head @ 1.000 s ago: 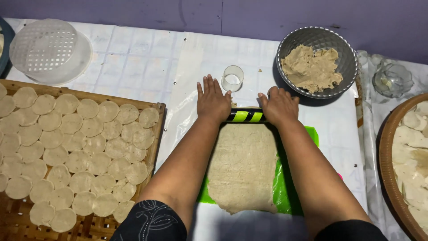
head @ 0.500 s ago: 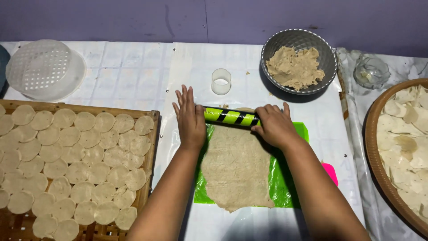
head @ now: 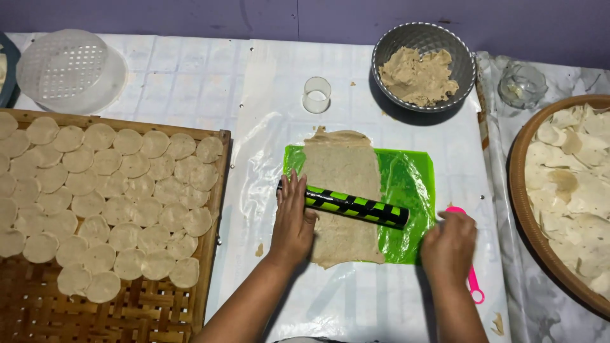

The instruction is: Flattening dough onto a plastic sheet using a rolling pin and a spatula to prepare for cutting.

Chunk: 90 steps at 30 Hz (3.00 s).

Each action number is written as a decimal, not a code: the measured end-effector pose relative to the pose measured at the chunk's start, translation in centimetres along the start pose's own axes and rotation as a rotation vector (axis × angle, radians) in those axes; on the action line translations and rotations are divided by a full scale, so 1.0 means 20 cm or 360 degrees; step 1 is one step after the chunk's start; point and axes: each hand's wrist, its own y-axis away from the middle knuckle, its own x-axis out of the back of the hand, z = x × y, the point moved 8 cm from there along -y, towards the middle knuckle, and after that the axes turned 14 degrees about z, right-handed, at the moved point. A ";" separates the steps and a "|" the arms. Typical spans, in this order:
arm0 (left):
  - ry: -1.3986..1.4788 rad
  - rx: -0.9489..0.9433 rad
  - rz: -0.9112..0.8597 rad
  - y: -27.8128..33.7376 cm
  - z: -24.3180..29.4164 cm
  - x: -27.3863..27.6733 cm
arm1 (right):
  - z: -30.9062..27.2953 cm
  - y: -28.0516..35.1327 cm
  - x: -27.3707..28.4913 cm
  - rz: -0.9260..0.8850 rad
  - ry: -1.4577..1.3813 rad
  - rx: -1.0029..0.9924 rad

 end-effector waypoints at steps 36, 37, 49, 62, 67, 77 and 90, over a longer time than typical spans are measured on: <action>-0.0489 -0.0147 0.0115 0.13 -0.07 0.11 | -0.85 -0.51 -0.48 -0.0423 -0.0318 0.0766; -0.0493 -0.0140 0.0117 0.12 -0.09 0.12 | -0.88 -0.53 -0.54 -0.0429 -0.0322 0.0771; -0.0422 -0.0031 0.0114 0.01 -0.19 0.15 | -1.02 -0.60 -0.75 -0.0460 -0.0215 0.0959; -0.0540 -0.0372 -0.0342 -0.17 -0.05 -0.07 | -0.27 -0.86 -0.55 -0.0698 0.0462 0.0570; -0.0604 -0.0425 -0.0424 -0.15 -0.08 -0.13 | -0.16 -0.91 -0.67 -0.0981 0.0726 0.0255; -0.0491 -0.0430 -0.0224 0.11 0.07 0.15 | -0.51 -0.78 -1.08 -0.1207 0.0042 0.0110; -0.0502 -0.0212 -0.0190 0.52 -0.03 0.44 | -0.71 -0.79 -0.60 -0.1372 -0.0735 0.0131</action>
